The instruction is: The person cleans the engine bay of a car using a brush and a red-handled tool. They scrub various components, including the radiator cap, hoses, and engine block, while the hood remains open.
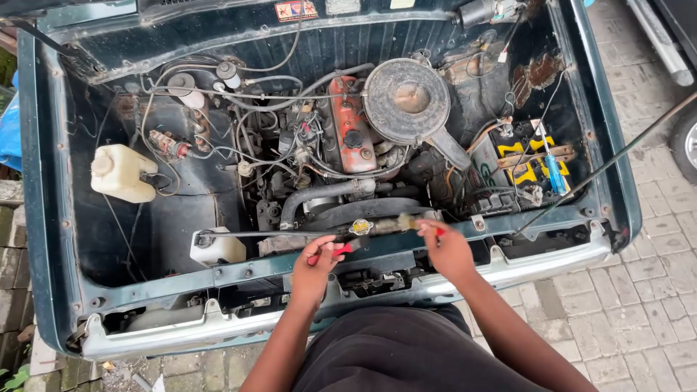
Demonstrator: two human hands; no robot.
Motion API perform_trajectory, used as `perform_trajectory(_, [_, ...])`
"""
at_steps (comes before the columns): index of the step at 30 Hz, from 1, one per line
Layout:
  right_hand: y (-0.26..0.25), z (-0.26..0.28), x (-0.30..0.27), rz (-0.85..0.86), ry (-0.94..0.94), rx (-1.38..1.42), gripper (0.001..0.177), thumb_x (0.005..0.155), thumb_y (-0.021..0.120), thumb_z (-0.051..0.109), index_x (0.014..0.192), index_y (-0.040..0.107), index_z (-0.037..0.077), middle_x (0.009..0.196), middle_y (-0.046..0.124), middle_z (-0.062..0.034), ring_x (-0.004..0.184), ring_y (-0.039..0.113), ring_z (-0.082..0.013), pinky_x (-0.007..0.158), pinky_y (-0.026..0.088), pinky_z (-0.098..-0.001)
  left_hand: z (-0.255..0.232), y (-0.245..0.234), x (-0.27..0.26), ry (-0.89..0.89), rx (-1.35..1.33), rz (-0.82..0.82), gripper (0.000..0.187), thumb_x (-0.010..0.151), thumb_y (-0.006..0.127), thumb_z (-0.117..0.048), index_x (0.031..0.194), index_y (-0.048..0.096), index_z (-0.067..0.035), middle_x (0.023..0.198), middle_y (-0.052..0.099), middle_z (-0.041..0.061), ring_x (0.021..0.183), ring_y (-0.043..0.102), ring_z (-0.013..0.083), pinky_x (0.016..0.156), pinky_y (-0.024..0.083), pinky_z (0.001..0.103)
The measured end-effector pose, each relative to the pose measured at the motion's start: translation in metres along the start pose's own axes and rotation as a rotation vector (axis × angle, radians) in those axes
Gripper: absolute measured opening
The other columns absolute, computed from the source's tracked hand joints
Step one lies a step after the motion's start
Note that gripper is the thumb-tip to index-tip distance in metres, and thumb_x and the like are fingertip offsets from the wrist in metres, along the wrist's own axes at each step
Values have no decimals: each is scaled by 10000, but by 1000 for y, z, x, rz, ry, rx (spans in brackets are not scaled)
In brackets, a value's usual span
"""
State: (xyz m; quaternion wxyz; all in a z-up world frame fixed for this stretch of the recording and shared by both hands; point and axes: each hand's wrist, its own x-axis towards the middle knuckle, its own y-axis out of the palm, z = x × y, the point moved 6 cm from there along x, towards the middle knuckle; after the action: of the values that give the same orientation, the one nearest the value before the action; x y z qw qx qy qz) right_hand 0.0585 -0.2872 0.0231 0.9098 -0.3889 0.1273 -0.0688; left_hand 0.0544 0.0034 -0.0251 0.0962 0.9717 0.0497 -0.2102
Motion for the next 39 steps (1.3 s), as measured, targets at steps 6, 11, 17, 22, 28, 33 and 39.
perform_trajectory(6, [16,-8,23,36,6,151,268,1048,527,307,1129,768,223,758,769,-33,707,696,-192,709,565,-363,-46,-6,-3,356,622,129,306,1060,520,-186,1288,724,-185,1224,729,85,1114,721,294,969,588,448])
perform_trajectory(11, [1,-8,46,-116,-65,-52,247,1067,548,324,1134,763,223,942,793,-68,874,752,-293,753,597,-425,-39,-4,15,544,908,135,326,1043,520,-124,1303,708,-180,1318,671,54,1183,664,311,1033,550,478])
perform_trajectory(17, [36,34,54,-20,-46,-305,447,1047,511,464,997,780,112,805,769,-160,771,761,-304,694,621,-424,19,2,82,734,1237,122,324,1012,567,-122,1309,681,-179,1355,613,52,1213,623,343,1117,485,529])
perform_trajectory(22, [67,73,70,130,-8,-16,578,983,531,527,882,755,4,852,749,-249,917,743,-401,755,580,-494,34,8,109,783,1304,103,323,1033,524,-193,1321,658,-245,1350,604,-27,1214,628,278,1169,431,492])
perform_trajectory(28, [45,71,85,-48,-178,-624,590,1072,454,486,786,748,62,699,732,-127,647,741,-237,601,604,-295,45,2,113,727,1318,128,356,1040,491,-242,1363,618,-318,1376,587,-79,1245,615,237,1142,444,449])
perform_trajectory(33, [71,88,74,218,-166,-114,601,1055,466,479,836,735,-12,772,730,-239,753,739,-363,615,573,-421,52,4,119,718,1367,136,388,1003,521,-222,1371,604,-316,1380,578,-54,1253,609,262,1110,466,467])
perform_trajectory(39, [42,108,76,92,-367,-514,464,1100,402,393,992,758,116,726,746,-93,683,755,-220,643,611,-336,61,4,123,722,1371,101,380,979,543,-246,1337,617,-353,1351,594,-72,1259,603,240,1067,481,429])
